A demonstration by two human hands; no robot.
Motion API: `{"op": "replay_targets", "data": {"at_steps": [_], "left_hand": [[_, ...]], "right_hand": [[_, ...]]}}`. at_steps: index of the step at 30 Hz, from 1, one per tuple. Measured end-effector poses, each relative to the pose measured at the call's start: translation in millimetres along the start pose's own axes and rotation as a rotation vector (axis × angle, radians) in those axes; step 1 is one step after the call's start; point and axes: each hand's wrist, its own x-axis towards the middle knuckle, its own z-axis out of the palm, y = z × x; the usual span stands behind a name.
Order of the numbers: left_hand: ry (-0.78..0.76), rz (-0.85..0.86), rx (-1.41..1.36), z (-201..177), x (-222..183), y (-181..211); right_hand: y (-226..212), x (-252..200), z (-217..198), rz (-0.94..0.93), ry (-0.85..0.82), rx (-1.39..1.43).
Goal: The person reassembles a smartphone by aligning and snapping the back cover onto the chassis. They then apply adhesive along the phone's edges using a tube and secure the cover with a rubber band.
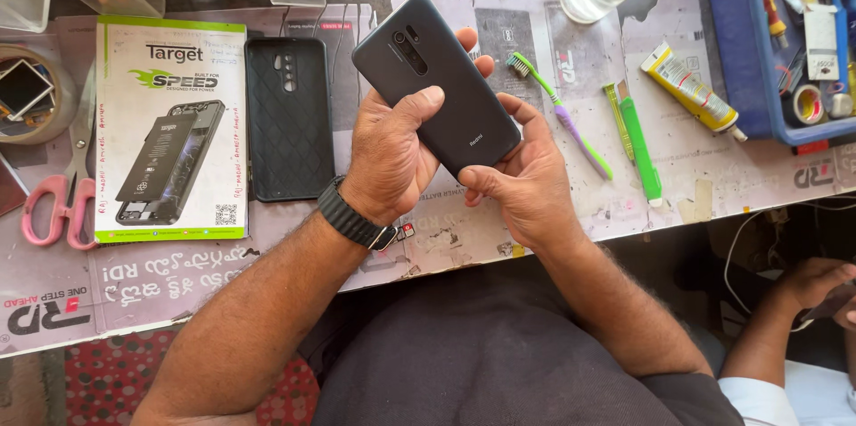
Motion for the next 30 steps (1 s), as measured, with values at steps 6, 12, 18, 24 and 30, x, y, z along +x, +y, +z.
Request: {"op": "replay_targets", "data": {"at_steps": [6, 12, 18, 24, 30], "left_hand": [[-0.015, -0.016, -0.003, -8, -1, 2], [-0.019, -0.007, 0.072, -30, 2, 17], [-0.123, -0.065, 0.756, -31, 2, 38], [-0.322, 0.202, 1.616, -17, -9, 55], [-0.439, 0.332, 1.686, -21, -13, 56]], "right_hand": [[8, -5, -8, -0.045, 0.028, -0.192], [-5, -15, -41, -0.303, 0.032, -0.486], [-19, -18, -64, -0.537, 0.029, -1.003], [-20, -22, -67, -0.574, -0.014, -1.119], [-21, -22, -63, -0.611, -0.037, -1.088]]}}
